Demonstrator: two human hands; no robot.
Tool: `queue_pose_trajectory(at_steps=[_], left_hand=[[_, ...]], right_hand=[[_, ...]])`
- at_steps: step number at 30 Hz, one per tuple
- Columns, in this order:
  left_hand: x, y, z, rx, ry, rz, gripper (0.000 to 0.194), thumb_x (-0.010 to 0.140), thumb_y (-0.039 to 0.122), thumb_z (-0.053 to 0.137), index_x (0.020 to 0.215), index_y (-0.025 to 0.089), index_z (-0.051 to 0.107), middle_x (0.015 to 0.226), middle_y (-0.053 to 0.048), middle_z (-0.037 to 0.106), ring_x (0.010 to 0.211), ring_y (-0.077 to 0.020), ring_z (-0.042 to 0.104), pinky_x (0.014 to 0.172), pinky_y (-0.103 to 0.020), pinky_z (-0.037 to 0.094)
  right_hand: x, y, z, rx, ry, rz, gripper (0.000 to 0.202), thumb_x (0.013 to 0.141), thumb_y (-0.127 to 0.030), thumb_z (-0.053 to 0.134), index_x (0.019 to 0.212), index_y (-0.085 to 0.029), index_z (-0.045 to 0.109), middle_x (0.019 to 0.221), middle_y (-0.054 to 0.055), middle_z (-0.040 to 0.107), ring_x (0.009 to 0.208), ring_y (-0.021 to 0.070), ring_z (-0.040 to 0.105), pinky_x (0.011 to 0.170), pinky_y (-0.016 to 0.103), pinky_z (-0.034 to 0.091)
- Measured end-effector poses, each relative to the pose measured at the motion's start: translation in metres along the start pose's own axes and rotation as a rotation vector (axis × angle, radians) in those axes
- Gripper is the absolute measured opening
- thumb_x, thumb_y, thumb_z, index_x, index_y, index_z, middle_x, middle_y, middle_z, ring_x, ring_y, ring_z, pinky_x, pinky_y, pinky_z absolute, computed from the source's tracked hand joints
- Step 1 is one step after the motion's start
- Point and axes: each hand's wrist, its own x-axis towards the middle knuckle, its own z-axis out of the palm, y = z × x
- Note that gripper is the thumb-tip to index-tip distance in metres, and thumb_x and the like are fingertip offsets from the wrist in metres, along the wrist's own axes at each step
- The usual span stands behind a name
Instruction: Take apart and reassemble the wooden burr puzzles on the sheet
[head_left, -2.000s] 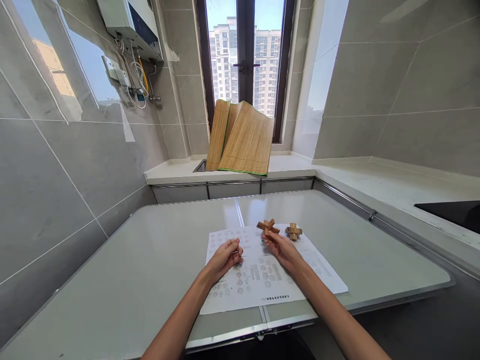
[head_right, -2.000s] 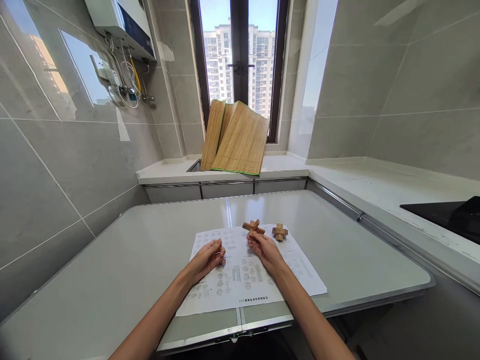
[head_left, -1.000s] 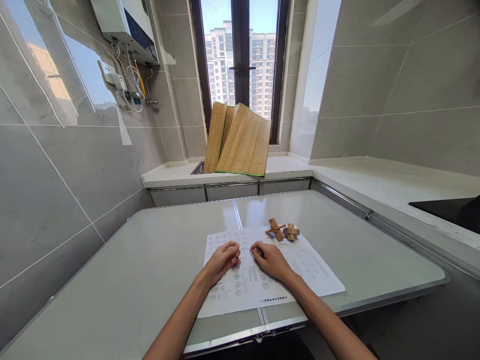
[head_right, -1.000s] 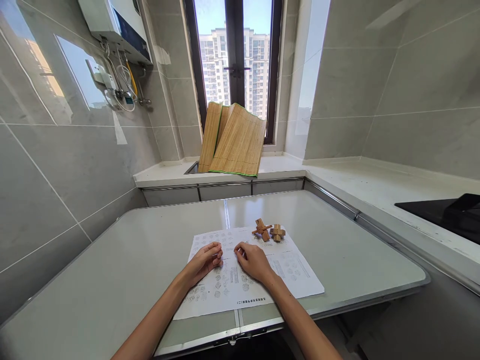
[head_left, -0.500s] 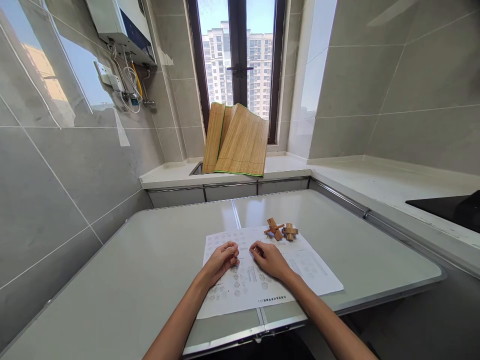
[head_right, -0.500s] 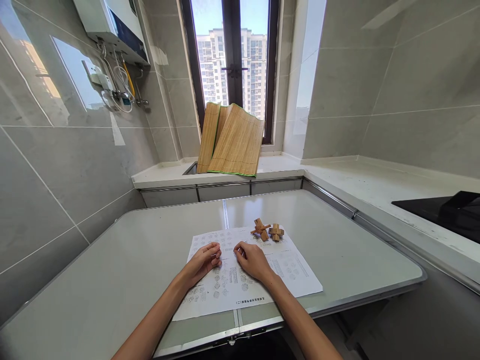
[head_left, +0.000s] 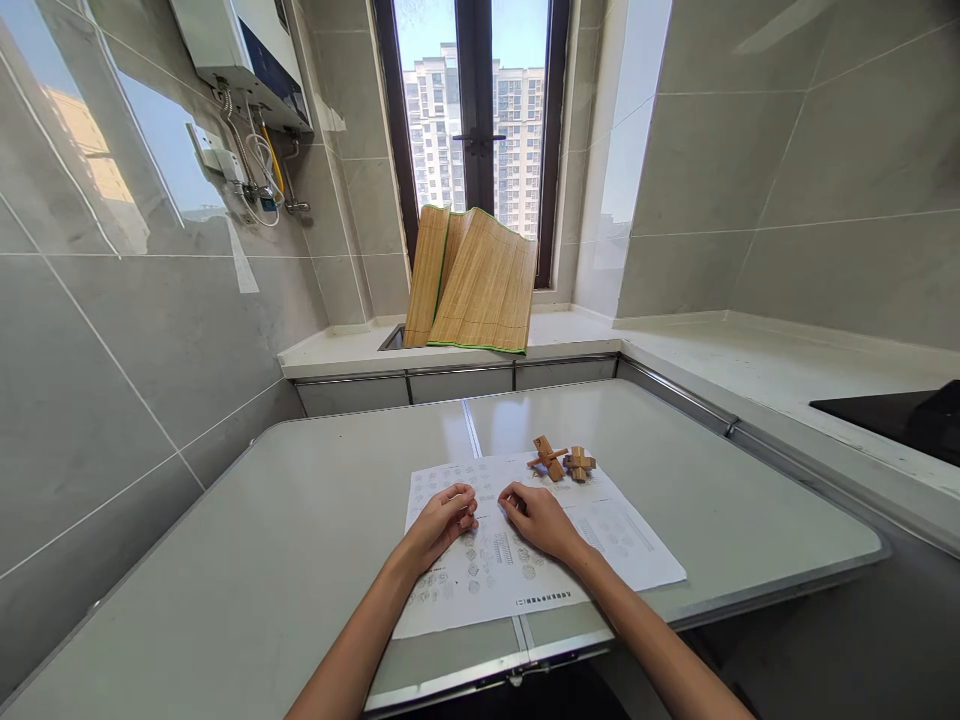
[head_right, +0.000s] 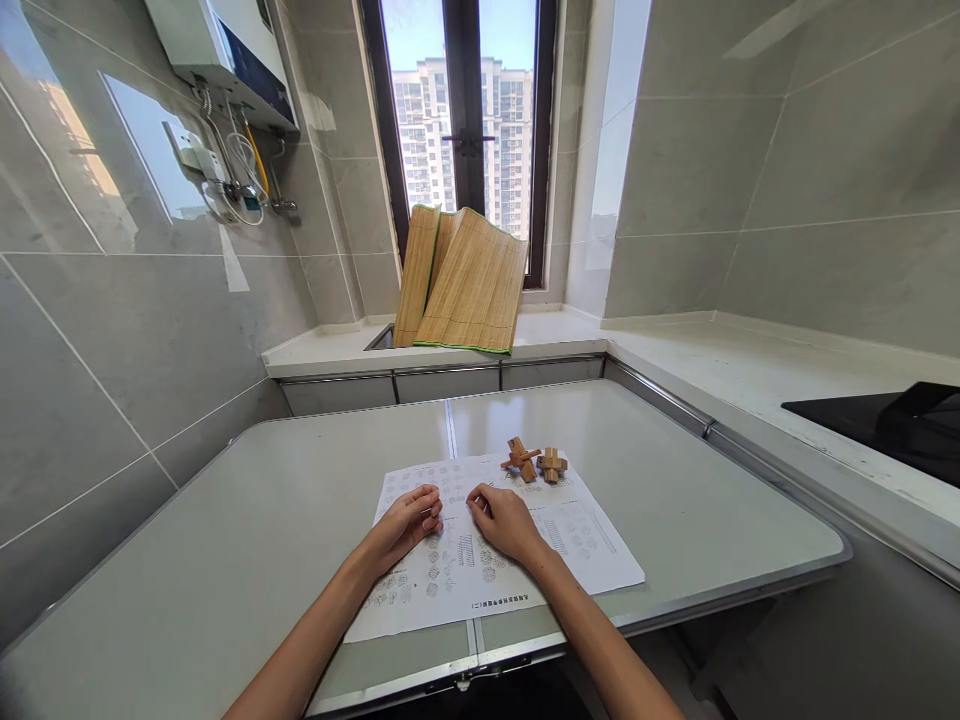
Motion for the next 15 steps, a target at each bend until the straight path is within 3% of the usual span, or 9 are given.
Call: queue_pose_trajectory(at_steps=[15], left_hand=[[0.0004, -0.0016, -0.0016, 0.014, 0.002, 0.014, 0.028, 0.085, 0.038, 0.077, 0.091, 0.017, 0.060, 0.078, 0.001, 0.052, 0.061, -0.0083, 0.044, 0.074, -0.029, 0.045]], right_hand=[[-0.0002, -0.0046, -0.0027, -0.004, -0.011, 0.012, 0.021, 0.096, -0.033, 0.051, 0.092, -0.022, 0.069, 0.073, 0.001, 0.070, 0.064, 0.0175, 0.062, 0.063, 0.027, 0.043]])
